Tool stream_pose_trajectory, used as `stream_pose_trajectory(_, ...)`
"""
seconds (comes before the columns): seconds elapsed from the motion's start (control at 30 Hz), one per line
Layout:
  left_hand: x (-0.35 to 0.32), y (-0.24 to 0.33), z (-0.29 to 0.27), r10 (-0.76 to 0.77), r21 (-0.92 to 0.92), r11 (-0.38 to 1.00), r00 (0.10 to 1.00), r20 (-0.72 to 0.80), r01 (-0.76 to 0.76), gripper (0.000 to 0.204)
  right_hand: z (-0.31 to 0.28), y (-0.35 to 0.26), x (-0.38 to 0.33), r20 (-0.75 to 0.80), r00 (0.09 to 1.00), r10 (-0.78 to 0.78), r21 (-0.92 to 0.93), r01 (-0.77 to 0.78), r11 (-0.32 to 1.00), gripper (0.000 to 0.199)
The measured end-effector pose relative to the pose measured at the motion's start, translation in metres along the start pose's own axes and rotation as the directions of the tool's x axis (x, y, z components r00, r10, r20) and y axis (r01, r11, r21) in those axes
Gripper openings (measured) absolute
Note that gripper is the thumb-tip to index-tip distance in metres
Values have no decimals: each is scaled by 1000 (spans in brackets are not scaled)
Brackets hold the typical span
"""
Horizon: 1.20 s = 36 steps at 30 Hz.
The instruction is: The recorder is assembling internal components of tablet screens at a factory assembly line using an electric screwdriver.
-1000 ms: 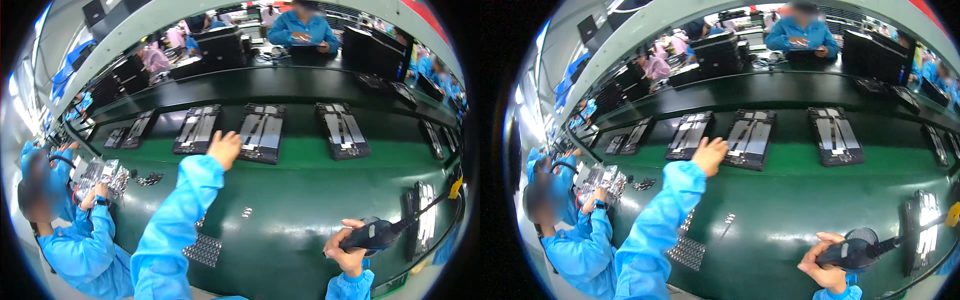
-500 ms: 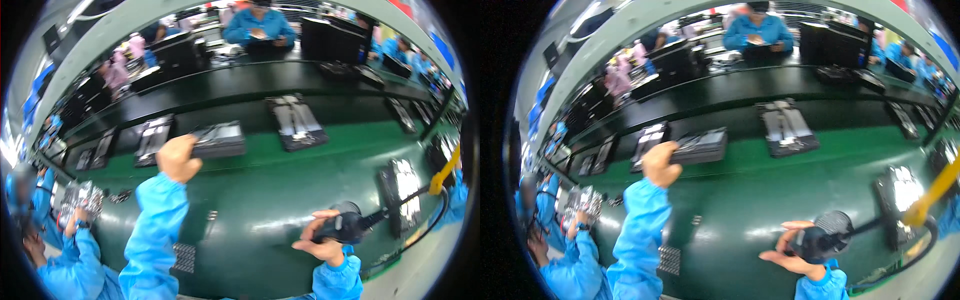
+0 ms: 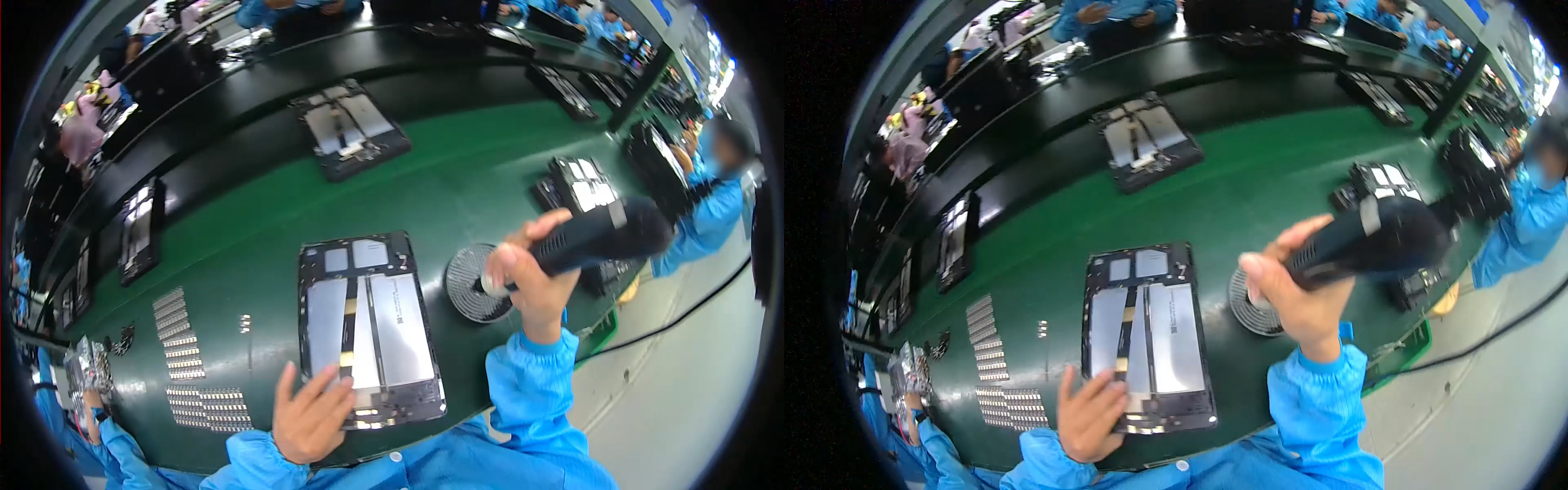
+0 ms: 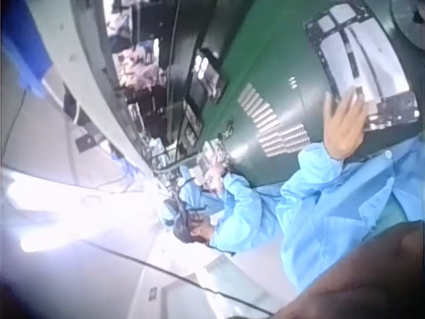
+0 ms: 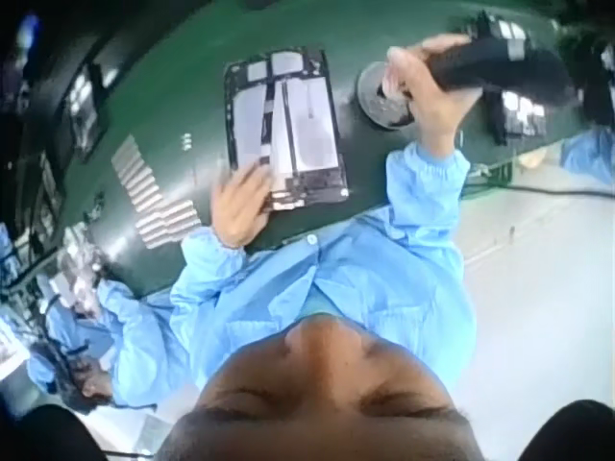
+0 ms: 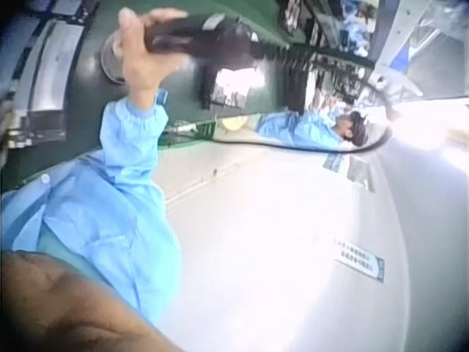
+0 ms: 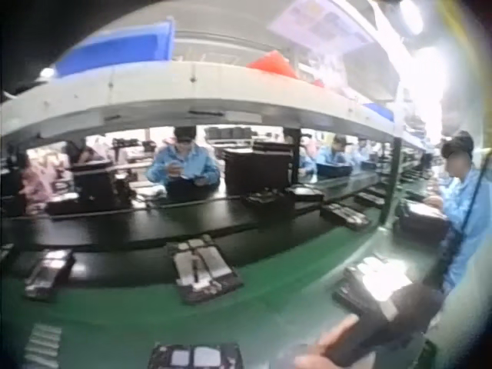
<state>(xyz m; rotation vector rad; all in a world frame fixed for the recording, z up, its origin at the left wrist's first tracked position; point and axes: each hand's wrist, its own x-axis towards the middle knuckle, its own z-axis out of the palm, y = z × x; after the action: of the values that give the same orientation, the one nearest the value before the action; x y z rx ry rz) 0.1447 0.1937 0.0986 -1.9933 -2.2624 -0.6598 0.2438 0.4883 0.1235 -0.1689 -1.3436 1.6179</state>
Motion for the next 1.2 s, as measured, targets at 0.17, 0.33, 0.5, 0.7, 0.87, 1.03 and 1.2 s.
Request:
stream_pose_trajectory(0.17,1,18,58,94,-231,971,990,107,-67,37,-22,15,15,-47,999,-20,-61,17,998,34)
stream_pose_trajectory(0.33,29,28,63,111,-299,950,992,51,-91,41,-28,26,22,-29,999,32,-168,-37,985,49)
stream_pose_trajectory(0.5,36,15,50,-158,-467,879,982,-102,93,28,-27,34,26,2,998,55,-197,-54,979,47)
stream_pose_trajectory(0.7,46,0,43,-524,-550,763,823,-220,339,16,-35,37,32,7,998,61,-231,-58,971,39)
stream_pose_trajectory(0.87,50,-1,44,-516,-450,820,798,-312,354,12,-42,40,33,-2,997,76,-206,-75,976,34)
stream_pose_trajectory(1.03,41,-7,39,-566,-434,794,778,-274,425,14,-45,36,35,10,996,88,-218,-84,972,31)
stream_pose_trajectory(1.2,33,-15,44,-577,-431,793,758,-305,430,16,-51,35,36,8,996,94,-209,-91,974,30)
